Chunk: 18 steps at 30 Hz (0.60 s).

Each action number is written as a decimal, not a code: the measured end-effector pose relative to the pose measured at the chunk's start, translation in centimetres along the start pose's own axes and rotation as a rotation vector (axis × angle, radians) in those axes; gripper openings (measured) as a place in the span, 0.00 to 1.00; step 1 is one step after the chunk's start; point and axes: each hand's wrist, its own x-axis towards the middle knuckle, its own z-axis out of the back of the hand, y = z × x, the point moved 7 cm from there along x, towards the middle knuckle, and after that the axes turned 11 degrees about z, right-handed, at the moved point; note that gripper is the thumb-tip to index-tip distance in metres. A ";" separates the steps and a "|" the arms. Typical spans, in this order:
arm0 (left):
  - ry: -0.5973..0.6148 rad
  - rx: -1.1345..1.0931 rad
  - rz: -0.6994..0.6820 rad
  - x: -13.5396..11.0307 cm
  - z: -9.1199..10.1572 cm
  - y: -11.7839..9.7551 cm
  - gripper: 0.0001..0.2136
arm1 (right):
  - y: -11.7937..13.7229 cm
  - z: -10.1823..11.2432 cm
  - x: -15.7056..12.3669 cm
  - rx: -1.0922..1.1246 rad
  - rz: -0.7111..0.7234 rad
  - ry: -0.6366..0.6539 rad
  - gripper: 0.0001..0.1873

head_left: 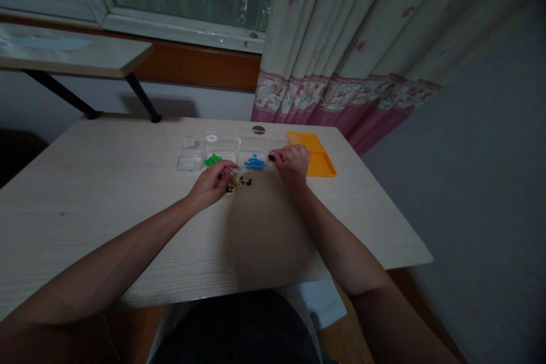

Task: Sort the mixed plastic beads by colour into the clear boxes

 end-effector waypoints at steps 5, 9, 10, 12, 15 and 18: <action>-0.012 0.055 -0.027 -0.1 0.0 -0.1 0.11 | -2.6 -0.2 -0.2 -0.072 -0.133 0.002 0.13; -0.020 0.061 -0.050 0.0 0.0 0.0 0.11 | -2.5 -0.7 -0.4 -0.053 -0.122 0.012 0.12; -0.021 0.061 -0.053 0.0 0.0 0.0 0.11 | -2.5 -0.7 -0.5 -0.053 -0.122 0.011 0.12; -0.024 0.062 -0.056 0.0 -0.1 0.1 0.11 | -2.7 -0.9 -0.5 -0.058 -0.122 0.014 0.12; -0.026 0.055 -0.063 0.0 -0.1 0.1 0.11 | -2.9 -1.1 -0.6 -0.066 -0.114 0.016 0.13; -0.017 0.055 -0.068 0.0 -0.2 0.1 0.11 | -2.8 -1.0 -0.5 -0.067 -0.097 0.003 0.13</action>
